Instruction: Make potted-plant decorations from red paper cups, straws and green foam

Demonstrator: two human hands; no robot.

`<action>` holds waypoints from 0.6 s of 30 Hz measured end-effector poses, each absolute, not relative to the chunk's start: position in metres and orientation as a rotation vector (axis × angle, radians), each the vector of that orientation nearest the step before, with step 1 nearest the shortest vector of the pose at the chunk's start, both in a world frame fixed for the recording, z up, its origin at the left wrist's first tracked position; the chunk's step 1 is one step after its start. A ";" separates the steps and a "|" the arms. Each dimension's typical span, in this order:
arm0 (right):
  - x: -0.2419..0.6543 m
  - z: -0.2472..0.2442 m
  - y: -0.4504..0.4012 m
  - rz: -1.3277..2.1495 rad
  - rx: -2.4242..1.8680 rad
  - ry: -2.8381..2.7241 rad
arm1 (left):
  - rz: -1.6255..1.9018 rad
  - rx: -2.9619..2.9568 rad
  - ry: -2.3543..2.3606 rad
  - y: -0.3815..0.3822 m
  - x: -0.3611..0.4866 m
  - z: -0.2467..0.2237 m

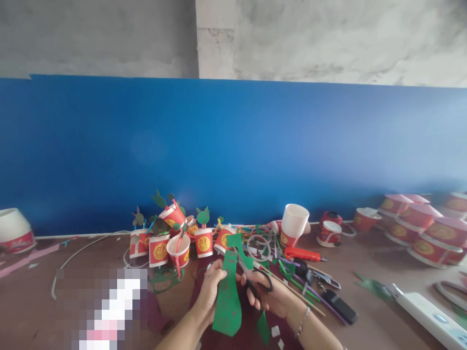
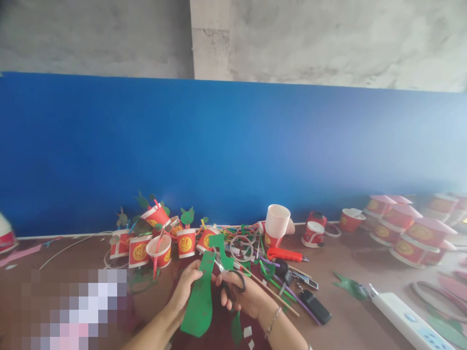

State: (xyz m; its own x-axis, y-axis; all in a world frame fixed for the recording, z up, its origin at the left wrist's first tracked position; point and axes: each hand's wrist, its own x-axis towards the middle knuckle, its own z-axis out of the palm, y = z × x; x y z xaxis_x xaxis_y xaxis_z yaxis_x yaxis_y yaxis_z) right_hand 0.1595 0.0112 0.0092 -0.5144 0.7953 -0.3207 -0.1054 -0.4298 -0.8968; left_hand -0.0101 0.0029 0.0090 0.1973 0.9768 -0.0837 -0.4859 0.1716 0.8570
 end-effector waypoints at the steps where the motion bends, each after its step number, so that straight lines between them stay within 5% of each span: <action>1: 0.158 0.009 0.011 1.911 -1.032 -1.169 | 1.196 0.829 0.782 0.005 -0.011 0.007; 8: 0.151 0.006 0.012 1.528 -1.052 -1.182 | 0.831 0.836 0.705 0.014 -0.015 -0.004; 18: 0.143 0.008 0.007 1.412 -1.009 -0.930 | 1.062 1.039 0.800 -0.010 -0.005 0.004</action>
State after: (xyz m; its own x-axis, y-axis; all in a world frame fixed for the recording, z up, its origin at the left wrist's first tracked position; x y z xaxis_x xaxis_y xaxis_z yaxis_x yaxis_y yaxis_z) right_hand 0.1426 0.0075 0.0076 -0.0234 0.9969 -0.0746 -0.3249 -0.0782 -0.9425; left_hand -0.0045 -0.0101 0.0036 0.3073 0.9509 -0.0381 -0.2990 0.1345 0.9447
